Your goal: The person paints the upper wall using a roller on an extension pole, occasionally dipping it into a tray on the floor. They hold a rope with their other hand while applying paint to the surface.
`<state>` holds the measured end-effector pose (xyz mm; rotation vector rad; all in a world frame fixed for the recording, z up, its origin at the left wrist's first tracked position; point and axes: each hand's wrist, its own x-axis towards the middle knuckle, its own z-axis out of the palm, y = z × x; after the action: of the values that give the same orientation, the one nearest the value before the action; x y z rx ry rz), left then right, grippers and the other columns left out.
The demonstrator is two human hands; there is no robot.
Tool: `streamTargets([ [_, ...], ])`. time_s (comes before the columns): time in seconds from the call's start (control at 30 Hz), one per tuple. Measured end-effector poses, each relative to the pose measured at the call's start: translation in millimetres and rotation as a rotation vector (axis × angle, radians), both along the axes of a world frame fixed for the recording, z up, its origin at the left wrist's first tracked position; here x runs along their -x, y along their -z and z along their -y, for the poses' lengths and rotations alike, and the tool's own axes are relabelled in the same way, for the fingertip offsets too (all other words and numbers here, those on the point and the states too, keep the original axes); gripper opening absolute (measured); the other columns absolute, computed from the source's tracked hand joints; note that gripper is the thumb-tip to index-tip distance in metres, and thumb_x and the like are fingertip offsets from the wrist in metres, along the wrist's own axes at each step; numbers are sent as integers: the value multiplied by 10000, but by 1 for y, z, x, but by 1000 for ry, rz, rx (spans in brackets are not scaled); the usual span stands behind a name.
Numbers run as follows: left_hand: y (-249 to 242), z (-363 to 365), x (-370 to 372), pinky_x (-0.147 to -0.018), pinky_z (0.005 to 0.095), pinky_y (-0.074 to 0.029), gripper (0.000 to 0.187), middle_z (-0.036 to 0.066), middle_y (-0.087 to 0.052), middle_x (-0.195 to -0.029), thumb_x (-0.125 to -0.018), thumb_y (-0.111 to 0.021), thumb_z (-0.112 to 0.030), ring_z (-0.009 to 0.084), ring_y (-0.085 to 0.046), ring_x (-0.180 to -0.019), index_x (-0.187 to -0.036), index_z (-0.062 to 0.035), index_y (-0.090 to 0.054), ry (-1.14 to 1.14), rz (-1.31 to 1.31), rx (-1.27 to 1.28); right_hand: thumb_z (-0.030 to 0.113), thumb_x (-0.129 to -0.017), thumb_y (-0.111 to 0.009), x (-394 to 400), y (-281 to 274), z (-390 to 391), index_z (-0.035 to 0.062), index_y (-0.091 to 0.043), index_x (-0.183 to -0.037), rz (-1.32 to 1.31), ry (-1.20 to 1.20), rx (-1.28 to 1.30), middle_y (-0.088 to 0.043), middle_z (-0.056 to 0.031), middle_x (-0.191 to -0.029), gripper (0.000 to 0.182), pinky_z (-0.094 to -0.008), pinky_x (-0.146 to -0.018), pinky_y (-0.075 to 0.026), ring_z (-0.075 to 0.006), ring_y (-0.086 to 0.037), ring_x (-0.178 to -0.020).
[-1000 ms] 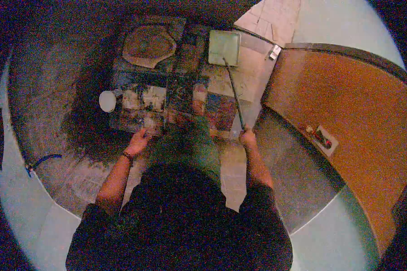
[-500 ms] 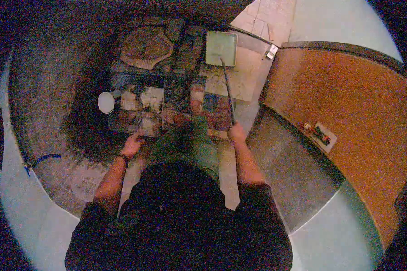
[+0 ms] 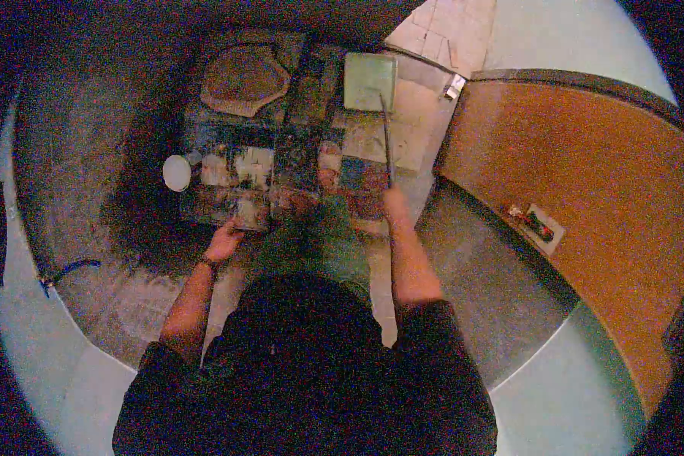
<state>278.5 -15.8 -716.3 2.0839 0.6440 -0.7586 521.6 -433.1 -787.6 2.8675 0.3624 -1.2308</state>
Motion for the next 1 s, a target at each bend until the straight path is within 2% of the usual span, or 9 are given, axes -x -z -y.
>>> streamTargets([
  [0.17,-14,-6,1,-781,407,-462,319,192,-605,-926,-797,-564,-211,357,-570,-886,-1065,-42,-529,98,-141,-73,196,-777,-489,-16,-25,-20,-1,-543,-1003,45,332,-17,-610,-228,-875,305,-429,-713,-492,-367,-602,-836],
  [0.43,-21,-3,-24,-780,414,-452,362,188,-605,-929,-788,-566,-253,361,-559,-901,-1077,-40,-528,-6,-84,-37,256,-750,-524,-18,28,8,46,-633,-804,-33,-77,60,-636,-167,-849,242,-392,-628,-494,-280,-625,-773],
  [0.47,-21,-3,-30,-781,408,-452,359,189,-605,-925,-790,-567,-240,357,-563,-896,-1089,-44,-527,0,-136,-18,208,-782,-499,-9,130,42,-2,-617,-871,-9,225,-12,-616,-220,-836,257,-455,-725,-485,-367,-602,-798],
  [0.6,6,-7,-19,-775,398,-450,348,194,-606,-904,-795,-554,-207,348,-572,-879,-1103,-46,-523,44,-114,-1,274,-759,-543,-4,50,28,-2,-630,-851,10,494,-7,-625,-199,-842,303,-446,-740,-487,-349,-610,-815],
  [0.7,-35,3,-45,-796,393,-449,340,200,-608,-910,-791,-539,-190,350,-572,-892,-1099,-47,-528,-26,-150,25,346,-789,-470,8,-38,5,36,-609,-870,-207,-233,147,-636,-184,-856,350,-413,-715,-489,-348,-610,-829],
  [0.83,6,-8,-3,-794,393,-451,327,201,-613,-918,-786,-530,-175,351,-575,-893,-1088,-50,-537,56,60,-85,297,-789,-473,20,31,17,36,-597,-928,-72,183,56,-626,-206,-848,320,-414,-723,-483,-355,-604,-837],
  [0.9,-2,-9,-4,-799,391,-450,303,203,-613,-937,-789,-519,-165,340,-577,-908,-1068,-53,-553,-13,-102,-20,316,-731,-566,11,108,51,36,-660,-751,-138,344,-75,-636,-188,-852,295,-440,-621,-506,-365,-620,-725],
  [0.93,-15,-8,-9,-799,391,-450,303,203,-613,-937,-789,-519,-165,340,-577,-908,-1068,-53,-553,-10,-103,-24,316,-731,-566,5,90,44,36,-660,-751,-140,347,-79,-636,-188,-852,295,-440,-621,-506,-365,-620,-725],
  [1.0,-51,-4,-28,-805,393,-446,300,206,-608,-958,-783,-513,-180,341,-570,-920,-1046,-43,-563,-41,-189,-4,170,-786,-448,-18,24,18,59,-604,-892,-191,-192,146,-626,-194,-812,219,-430,-698,-472,-360,-587,-826],
])
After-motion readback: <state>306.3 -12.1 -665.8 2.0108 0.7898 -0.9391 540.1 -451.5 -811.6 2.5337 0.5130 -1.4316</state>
